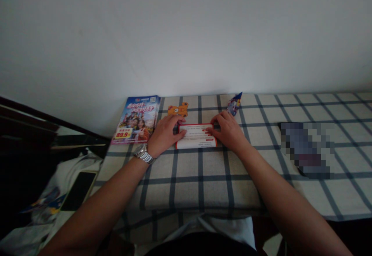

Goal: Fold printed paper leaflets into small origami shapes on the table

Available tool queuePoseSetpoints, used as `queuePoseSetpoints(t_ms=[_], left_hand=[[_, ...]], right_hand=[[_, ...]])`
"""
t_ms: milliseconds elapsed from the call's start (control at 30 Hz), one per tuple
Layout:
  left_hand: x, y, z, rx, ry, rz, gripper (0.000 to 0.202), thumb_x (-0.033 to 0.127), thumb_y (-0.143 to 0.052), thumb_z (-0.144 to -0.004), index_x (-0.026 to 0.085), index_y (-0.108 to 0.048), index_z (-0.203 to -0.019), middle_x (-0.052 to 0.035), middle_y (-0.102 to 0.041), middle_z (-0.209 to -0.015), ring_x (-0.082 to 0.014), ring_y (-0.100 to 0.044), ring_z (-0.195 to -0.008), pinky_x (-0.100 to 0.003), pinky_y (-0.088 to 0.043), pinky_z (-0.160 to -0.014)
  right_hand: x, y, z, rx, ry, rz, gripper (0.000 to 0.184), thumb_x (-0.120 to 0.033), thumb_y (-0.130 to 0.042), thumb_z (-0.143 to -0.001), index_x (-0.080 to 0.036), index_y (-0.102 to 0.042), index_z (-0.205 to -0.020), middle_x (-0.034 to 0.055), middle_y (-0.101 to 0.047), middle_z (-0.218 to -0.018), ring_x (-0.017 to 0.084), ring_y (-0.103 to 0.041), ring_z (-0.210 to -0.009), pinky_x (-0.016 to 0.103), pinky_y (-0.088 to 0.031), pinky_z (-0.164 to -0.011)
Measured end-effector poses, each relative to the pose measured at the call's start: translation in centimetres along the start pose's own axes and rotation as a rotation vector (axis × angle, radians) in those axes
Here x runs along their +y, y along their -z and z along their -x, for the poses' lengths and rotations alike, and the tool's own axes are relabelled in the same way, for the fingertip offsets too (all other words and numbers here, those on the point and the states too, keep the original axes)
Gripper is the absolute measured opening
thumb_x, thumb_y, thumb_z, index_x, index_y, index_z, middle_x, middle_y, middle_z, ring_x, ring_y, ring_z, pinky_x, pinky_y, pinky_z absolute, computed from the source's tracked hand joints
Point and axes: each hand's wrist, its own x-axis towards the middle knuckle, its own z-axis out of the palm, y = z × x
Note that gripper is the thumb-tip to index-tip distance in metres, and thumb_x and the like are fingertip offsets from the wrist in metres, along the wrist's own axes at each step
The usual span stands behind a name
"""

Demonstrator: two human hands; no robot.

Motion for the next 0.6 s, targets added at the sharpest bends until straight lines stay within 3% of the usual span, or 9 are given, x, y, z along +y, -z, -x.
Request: queuePoseSetpoints(t_ms=[600], left_hand=[[0.17,0.07,0.05,-0.002,0.022,-0.009,0.032,0.024,-0.076,-0.089,0.024,-0.061,-0.118,-0.0048,-0.067,-0.114,-0.0275,-0.063,-0.108,-0.044,-0.049,-0.095]], right_hand=[[-0.21,0.13,0.01,0.0,-0.01,0.0,0.022,-0.039,-0.074,-0.091,-0.02,-0.068,-0.102,0.011,-0.062,-0.104,0.031,-0.063,-0.1,0.049,-0.055,-0.092]])
